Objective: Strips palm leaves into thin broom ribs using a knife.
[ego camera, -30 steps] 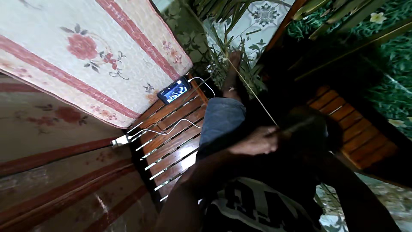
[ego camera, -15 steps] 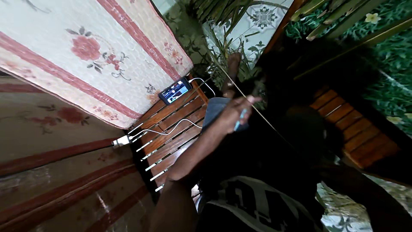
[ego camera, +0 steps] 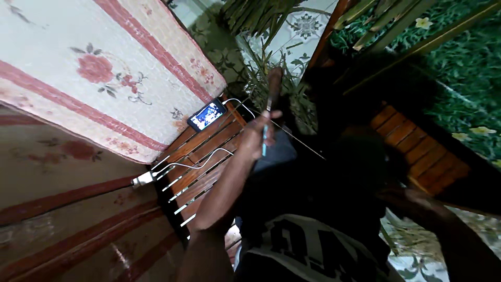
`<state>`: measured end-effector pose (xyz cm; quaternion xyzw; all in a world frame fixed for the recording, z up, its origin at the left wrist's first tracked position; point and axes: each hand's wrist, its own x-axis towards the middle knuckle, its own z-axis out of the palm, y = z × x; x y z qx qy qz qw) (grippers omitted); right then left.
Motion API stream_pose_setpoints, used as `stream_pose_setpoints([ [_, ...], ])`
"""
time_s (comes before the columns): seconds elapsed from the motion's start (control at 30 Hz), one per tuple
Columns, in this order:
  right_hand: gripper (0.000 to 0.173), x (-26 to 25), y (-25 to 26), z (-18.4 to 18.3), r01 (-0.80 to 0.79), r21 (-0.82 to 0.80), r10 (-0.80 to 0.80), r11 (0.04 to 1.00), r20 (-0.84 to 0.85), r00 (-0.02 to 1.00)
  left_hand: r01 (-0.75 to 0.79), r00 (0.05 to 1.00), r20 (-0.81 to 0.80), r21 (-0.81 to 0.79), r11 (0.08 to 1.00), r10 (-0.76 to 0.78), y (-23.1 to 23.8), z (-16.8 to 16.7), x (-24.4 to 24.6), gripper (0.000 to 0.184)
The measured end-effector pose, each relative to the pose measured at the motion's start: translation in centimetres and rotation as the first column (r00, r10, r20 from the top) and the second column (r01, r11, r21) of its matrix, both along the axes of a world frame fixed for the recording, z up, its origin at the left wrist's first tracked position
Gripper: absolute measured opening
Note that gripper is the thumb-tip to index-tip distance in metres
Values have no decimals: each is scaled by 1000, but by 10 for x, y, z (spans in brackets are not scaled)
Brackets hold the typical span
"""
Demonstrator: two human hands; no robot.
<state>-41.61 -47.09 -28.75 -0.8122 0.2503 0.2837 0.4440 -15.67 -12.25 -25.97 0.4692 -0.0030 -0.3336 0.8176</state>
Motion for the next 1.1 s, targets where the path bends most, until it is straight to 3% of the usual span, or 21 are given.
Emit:
stream_pose_setpoints([
  [0.1, 30, -34, -30, 6, 82, -49, -88, 995, -125, 988, -240, 966, 79, -71, 968, 245, 43, 13, 45, 49],
  [0.17, 22, -51, -33, 13, 186, -34, -188, 982, -54, 981, -354, 925, 101, -122, 927, 366, 54, 19, 58, 52],
  [0.23, 19, -51, -23, 25, 295, 48, -296, 954, 14, 955, -375, 917, 91, -136, 917, 389, 45, 16, 50, 50],
  [0.33, 15, -37, -2, 22, 402, 149, -423, 903, 152, 894, -200, 978, 37, -76, 977, 203, 1, -20, 6, 44],
  [0.43, 18, -16, 5, -6, 276, 180, -323, 944, 344, 882, 80, 996, 36, 13, 997, -80, -44, -50, -46, 26],
  [0.5, 20, 13, 23, 7, 207, 75, -220, 975, 294, 930, 290, 945, 112, 140, 947, -306, -63, -50, -79, 21],
  [0.6, 20, 46, 56, 25, 132, 31, -136, 991, 258, 957, 511, 800, 193, 278, 814, -568, -75, -39, -100, 30],
  [0.67, 20, 55, 67, 24, 14, 22, -20, 1000, 325, 945, 538, 798, 167, 233, 810, -578, -70, -32, -92, 34],
  [0.73, 22, 58, 69, 22, -56, -1, 53, 998, 348, 936, 468, 874, 102, 80, 880, -474, -59, -30, -77, 35],
  [0.87, 23, 50, 58, 11, -63, 100, 23, 993, 363, 931, 262, 963, -35, -134, 956, -269, -43, -42, -48, 40],
  [0.93, 26, 53, 63, 13, -55, 132, 0, 990, 390, 921, 366, 931, 11, -83, 927, -366, -48, -40, -55, 34],
  [1.03, 25, 61, 74, 22, -54, 105, 7, 993, 407, 913, 580, 803, 104, 83, 810, -586, -61, -22, -74, 22],
  [1.1, 24, 58, 65, 20, -87, 49, 63, 995, 365, 929, 527, 845, 79, 42, 849, -529, -52, -14, -63, 22],
])
